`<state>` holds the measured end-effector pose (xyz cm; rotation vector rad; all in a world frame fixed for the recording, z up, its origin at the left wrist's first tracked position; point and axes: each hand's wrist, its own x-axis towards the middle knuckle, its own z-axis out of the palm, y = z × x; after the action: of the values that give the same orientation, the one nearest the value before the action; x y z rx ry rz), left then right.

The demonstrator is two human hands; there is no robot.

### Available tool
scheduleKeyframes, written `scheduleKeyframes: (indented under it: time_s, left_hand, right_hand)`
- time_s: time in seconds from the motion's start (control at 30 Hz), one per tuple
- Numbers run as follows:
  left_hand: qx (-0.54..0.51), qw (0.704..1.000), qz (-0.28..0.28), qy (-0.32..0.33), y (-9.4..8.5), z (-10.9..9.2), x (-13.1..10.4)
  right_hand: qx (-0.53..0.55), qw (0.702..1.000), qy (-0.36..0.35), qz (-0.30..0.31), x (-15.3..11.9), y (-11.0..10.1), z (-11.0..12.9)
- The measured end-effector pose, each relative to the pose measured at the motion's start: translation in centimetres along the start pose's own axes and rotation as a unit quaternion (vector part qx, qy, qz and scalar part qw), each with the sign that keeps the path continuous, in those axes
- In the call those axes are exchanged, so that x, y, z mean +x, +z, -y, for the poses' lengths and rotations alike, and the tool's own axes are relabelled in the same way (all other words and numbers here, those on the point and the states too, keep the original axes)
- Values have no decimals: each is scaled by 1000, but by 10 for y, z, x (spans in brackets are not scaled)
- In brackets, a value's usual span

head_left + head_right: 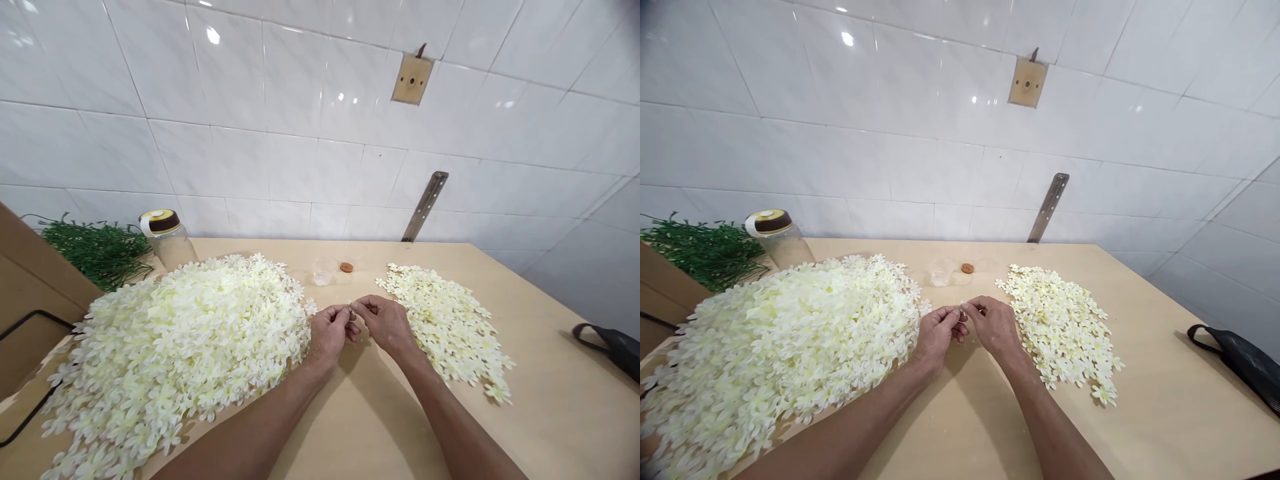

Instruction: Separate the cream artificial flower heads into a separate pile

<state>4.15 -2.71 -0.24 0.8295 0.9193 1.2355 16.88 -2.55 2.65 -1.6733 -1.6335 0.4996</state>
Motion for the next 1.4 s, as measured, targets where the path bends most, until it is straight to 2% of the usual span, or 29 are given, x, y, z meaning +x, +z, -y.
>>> scheduleKeyframes:
  time_s: [0.23, 0.43, 0.57, 0.83, 1.17, 1.3, 1.4]
  left_hand:
    - [7, 1000, -6, 10, 1, 0, 0]
    - [15, 1000, -13, 13, 2, 0, 0]
    - [23, 999, -14, 19, 1, 1, 1]
    - [17, 1000, -7, 25, -1, 3, 2]
    - [17, 1000, -3, 20, -1, 3, 1]
    - [23, 1000, -8, 18, 0, 3, 2]
    - [25, 999, -5, 19, 0, 3, 2]
  right_hand:
    - [-73, 996, -45, 0, -3, 2, 5]
    - [-97, 994, -55, 2, -3, 3, 7]
    - [-75, 996, -41, -8, -2, 2, 5]
    - [32, 999, 9, 38, 0, -1, -1]
    - [-27, 999, -15, 29, -4, -2, 5]
    - [-22, 999, -21, 35, -3, 0, 3]
    - [8, 999, 1, 45, -1, 1, 1]
